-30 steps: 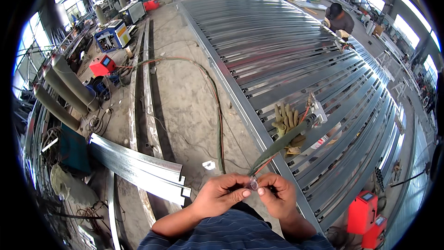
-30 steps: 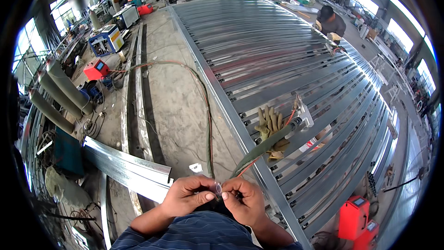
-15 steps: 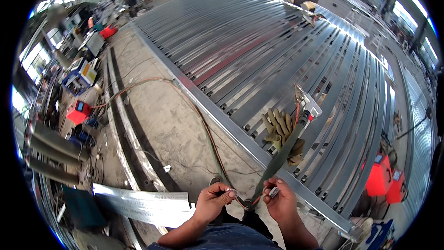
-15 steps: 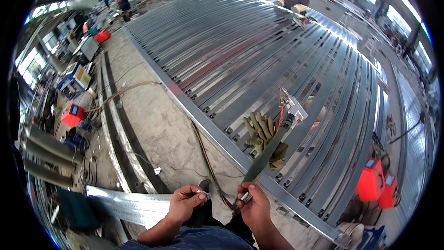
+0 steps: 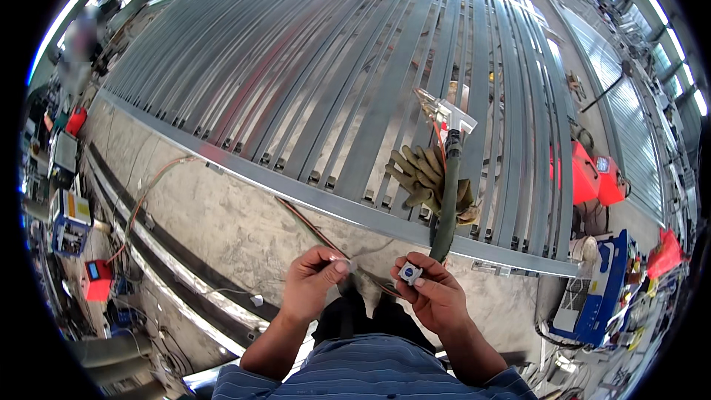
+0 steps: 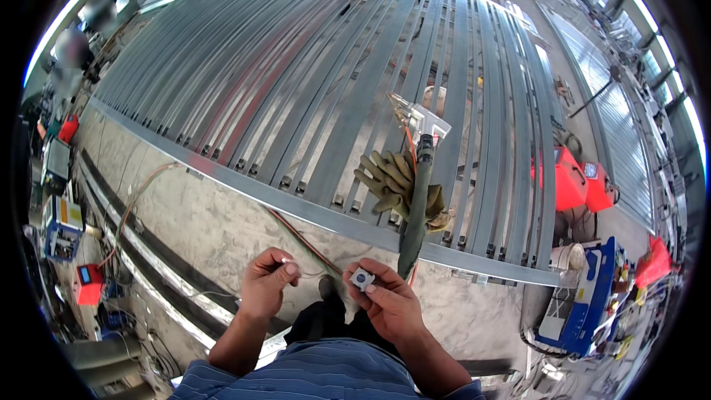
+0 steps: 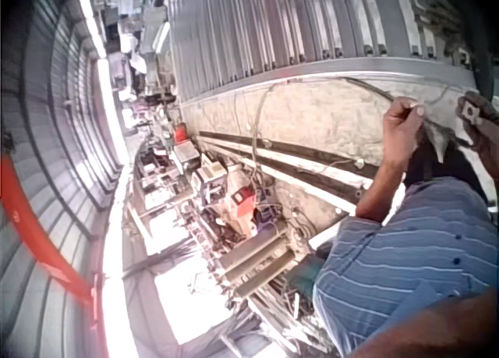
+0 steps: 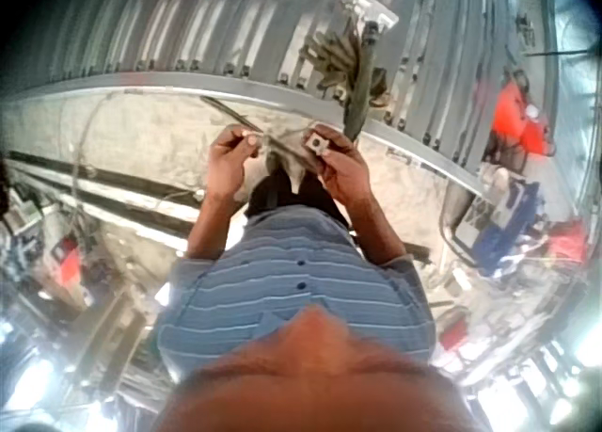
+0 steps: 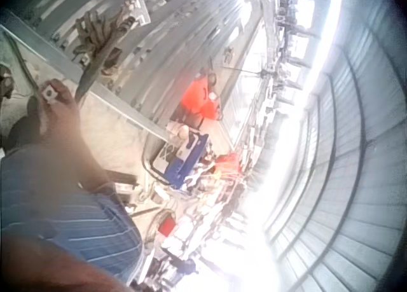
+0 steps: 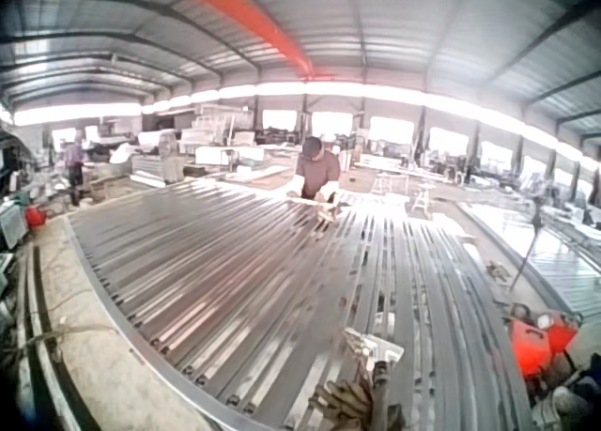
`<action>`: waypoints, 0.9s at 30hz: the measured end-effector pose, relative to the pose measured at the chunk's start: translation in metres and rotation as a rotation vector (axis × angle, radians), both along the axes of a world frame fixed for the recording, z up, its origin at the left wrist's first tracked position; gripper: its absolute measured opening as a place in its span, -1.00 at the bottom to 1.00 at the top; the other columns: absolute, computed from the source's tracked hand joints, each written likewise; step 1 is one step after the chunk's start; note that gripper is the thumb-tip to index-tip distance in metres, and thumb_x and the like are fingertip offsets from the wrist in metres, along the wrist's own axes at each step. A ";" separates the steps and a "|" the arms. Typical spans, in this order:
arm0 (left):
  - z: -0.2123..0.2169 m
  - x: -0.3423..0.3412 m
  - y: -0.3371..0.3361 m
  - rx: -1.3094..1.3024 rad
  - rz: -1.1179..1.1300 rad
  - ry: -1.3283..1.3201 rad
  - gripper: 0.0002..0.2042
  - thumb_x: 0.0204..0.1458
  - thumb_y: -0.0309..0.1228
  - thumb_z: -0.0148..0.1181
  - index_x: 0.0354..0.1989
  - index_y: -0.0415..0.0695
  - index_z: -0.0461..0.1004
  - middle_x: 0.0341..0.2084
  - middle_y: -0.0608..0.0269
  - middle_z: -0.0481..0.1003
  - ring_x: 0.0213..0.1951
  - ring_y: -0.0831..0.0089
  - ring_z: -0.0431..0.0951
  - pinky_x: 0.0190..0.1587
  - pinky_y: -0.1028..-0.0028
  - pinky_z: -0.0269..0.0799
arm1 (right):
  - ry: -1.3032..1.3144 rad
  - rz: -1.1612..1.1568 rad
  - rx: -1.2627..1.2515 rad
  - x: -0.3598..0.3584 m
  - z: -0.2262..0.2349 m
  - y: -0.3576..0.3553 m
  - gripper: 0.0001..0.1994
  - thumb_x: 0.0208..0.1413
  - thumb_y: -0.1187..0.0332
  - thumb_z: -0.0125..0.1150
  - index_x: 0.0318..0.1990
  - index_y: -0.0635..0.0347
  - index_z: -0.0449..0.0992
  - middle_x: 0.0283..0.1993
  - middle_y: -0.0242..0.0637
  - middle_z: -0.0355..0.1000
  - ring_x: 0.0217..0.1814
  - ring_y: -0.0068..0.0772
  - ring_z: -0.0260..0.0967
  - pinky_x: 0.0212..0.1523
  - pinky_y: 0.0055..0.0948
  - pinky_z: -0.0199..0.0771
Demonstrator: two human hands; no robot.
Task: The person retrieves a welding consumable from a toolbox, inserts it into a handheld welding gun, and welds joints on a large metal frame structure. The person positions the gun at seams and triggers the welder to fuse metal pieces together.
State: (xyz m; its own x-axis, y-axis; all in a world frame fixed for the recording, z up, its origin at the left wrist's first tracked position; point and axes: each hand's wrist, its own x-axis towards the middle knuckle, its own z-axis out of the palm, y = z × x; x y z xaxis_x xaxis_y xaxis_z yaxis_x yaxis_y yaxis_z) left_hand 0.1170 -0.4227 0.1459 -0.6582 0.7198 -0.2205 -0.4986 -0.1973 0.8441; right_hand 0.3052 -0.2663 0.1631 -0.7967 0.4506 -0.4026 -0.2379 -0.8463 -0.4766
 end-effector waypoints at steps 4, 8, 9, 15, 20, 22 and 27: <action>0.012 -0.002 0.008 0.024 -0.174 0.086 -0.92 0.19 -0.59 0.31 -0.20 -0.19 0.53 -0.31 0.25 0.57 -0.31 0.49 0.56 -0.24 0.46 0.51 | 0.002 -0.041 0.029 -0.010 0.008 -0.003 -0.60 0.35 0.63 -0.03 0.30 0.24 0.42 0.28 0.07 0.44 0.26 -0.05 0.51 0.15 -0.26 0.70; 0.027 -0.005 0.014 0.059 -0.191 -0.010 -0.92 0.19 -0.58 0.31 -0.19 -0.19 0.54 -0.29 0.21 0.58 -0.30 0.45 0.58 -0.22 0.45 0.51 | 0.100 -0.043 0.004 -0.016 0.003 0.005 -0.59 0.34 0.61 0.00 0.31 0.25 0.40 0.25 0.08 0.47 0.14 -0.12 0.60 0.04 -0.30 0.74; 0.027 -0.006 0.015 0.071 -0.186 -0.035 -0.92 0.20 -0.54 0.31 -0.18 -0.18 0.54 -0.27 0.15 0.61 -0.29 0.41 0.60 -0.22 0.43 0.53 | 0.149 -0.027 -0.033 -0.018 0.002 0.009 -0.59 0.33 0.61 0.01 0.31 0.26 0.40 0.25 0.08 0.47 0.12 -0.15 0.60 0.03 -0.32 0.74; 0.018 -0.015 0.022 0.030 -0.162 -0.055 -0.90 0.23 -0.46 0.31 -0.15 -0.18 0.57 -0.22 0.16 0.65 -0.27 0.50 0.61 -0.21 0.50 0.53 | 0.193 0.011 -0.025 -0.032 0.001 0.029 -0.59 0.27 0.61 0.10 0.27 0.25 0.43 0.16 -0.03 0.50 0.04 -0.28 0.61 -0.05 -0.39 0.71; 0.014 -0.016 0.030 -0.033 -0.133 -0.087 -0.92 0.23 -0.46 0.30 -0.19 -0.18 0.56 -0.23 0.18 0.66 -0.26 0.48 0.61 -0.20 0.49 0.52 | 0.055 0.069 0.344 -0.041 -0.001 0.045 -0.65 0.17 0.69 0.29 0.09 0.20 0.49 -0.06 -0.29 0.52 -0.11 -0.51 0.57 -0.17 -0.54 0.59; 0.010 -0.019 0.035 -0.027 -0.142 -0.112 -0.92 0.23 -0.45 0.30 -0.19 -0.18 0.56 -0.23 0.18 0.66 -0.25 0.48 0.61 -0.19 0.50 0.51 | -0.031 0.098 0.468 -0.041 0.001 0.052 -0.66 0.19 0.68 0.28 0.08 0.20 0.49 -0.05 -0.30 0.53 -0.13 -0.56 0.54 -0.15 -0.55 0.56; 0.011 -0.054 0.055 -0.022 -0.205 -0.108 -0.93 0.22 -0.50 0.30 -0.20 -0.20 0.55 -0.26 0.13 0.65 -0.28 0.43 0.59 -0.21 0.44 0.52 | -0.129 0.053 0.759 -0.066 0.008 0.050 -0.64 0.23 0.66 0.25 0.14 0.20 0.41 -0.02 -0.27 0.53 -0.14 -0.61 0.48 -0.10 -0.55 0.54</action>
State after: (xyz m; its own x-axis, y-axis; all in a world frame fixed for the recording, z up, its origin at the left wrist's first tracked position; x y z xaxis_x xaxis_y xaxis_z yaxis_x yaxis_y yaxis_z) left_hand 0.0634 -0.3682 0.1569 -0.4708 0.8300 -0.2990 -0.6142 -0.0650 0.7865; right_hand 0.2392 -0.2160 0.1712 -0.7925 0.6034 -0.0893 -0.1095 -0.2847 -0.9524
